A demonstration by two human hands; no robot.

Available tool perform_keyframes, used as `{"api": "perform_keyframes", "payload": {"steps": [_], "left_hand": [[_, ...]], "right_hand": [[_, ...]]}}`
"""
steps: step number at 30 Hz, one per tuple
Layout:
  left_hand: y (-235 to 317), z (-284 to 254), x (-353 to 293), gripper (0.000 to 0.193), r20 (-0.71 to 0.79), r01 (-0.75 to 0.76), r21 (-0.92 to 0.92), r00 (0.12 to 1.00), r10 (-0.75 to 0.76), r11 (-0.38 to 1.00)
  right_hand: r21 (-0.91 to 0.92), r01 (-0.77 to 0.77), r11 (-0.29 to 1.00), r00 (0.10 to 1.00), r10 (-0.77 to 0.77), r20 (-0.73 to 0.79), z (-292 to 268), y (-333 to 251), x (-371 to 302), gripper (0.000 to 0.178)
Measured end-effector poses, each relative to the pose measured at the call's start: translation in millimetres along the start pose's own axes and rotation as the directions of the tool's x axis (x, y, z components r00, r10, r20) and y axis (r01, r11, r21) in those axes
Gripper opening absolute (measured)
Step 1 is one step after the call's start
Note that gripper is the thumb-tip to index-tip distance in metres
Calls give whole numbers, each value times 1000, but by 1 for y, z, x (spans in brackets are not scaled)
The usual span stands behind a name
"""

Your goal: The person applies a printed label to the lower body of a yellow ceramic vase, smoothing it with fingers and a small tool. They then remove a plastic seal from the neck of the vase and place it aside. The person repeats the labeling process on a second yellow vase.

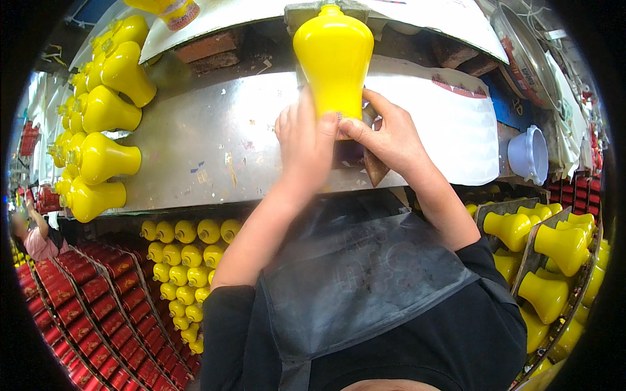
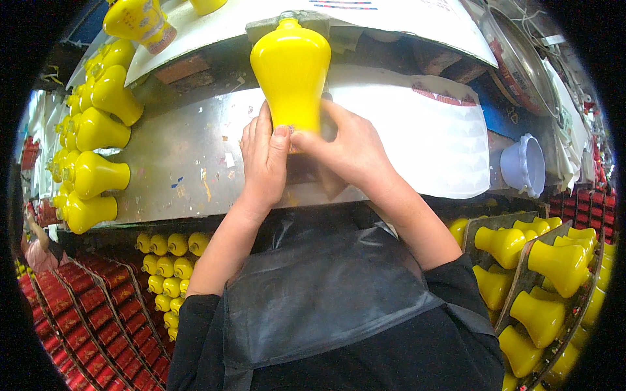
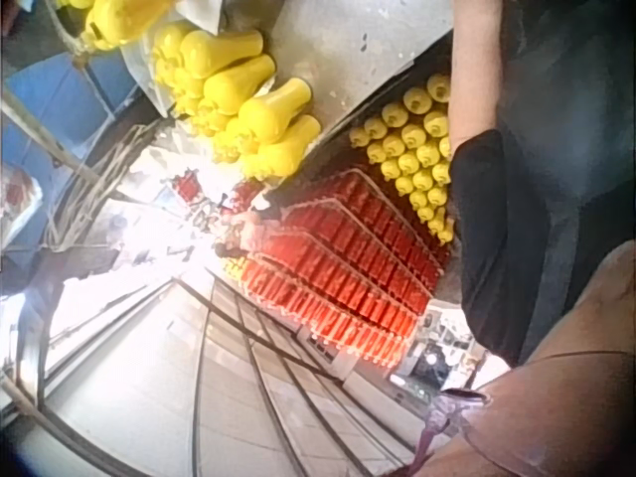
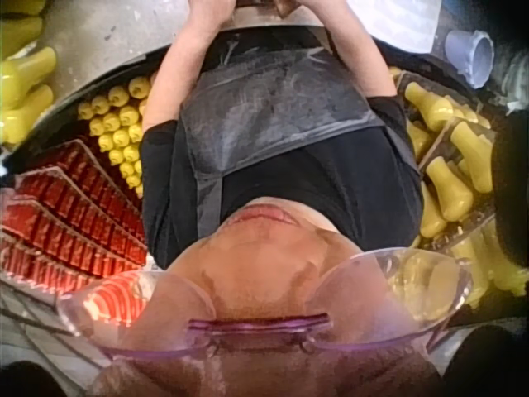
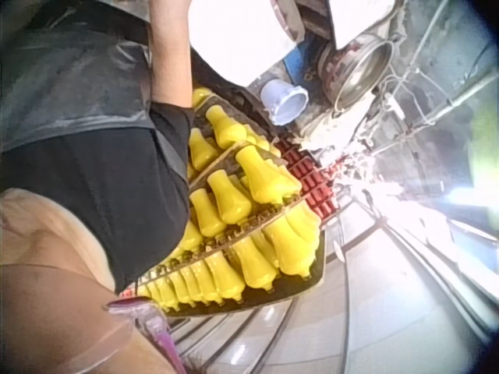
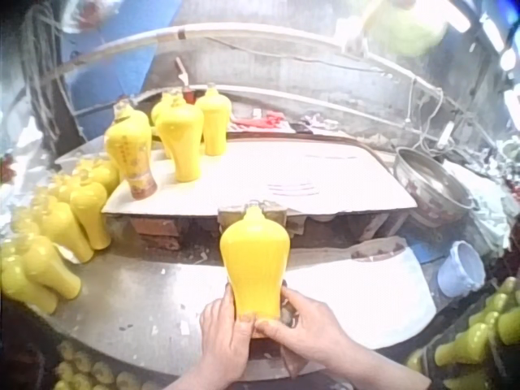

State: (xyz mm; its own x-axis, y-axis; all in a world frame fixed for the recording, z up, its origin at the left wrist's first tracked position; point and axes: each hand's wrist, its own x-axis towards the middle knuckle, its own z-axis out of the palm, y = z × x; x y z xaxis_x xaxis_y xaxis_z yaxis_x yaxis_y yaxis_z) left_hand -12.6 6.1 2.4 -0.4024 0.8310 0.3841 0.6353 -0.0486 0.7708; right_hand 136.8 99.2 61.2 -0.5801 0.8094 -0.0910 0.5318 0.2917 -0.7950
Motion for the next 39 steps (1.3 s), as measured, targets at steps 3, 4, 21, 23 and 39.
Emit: {"api": "perform_keyframes", "payload": {"steps": [3,4,21,23,39], "left_hand": [[-1,1,2,60,0,34,-22,999,-34,999],[-2,1,2,60,13,66,-42,998,-65,997],[-13,-1,-10,58,69,221,-502,974,-217,836],[-12,-1,-10,60,88,262,-571,962,-259,778],[-11,-10,-7,69,213,326,-579,945,-248,747]], "right_hand": [[10,15,1000,1000,-15,-22,2,2,0,83],[7,18,1000,999,-17,-27,3,3,0,83],[235,33,971,999,-41,29,-2,17,-1,67],[336,68,939,998,-64,-23,0,16,0,67],[320,252,913,957,-187,-219,-27,-6,4,31]]}}
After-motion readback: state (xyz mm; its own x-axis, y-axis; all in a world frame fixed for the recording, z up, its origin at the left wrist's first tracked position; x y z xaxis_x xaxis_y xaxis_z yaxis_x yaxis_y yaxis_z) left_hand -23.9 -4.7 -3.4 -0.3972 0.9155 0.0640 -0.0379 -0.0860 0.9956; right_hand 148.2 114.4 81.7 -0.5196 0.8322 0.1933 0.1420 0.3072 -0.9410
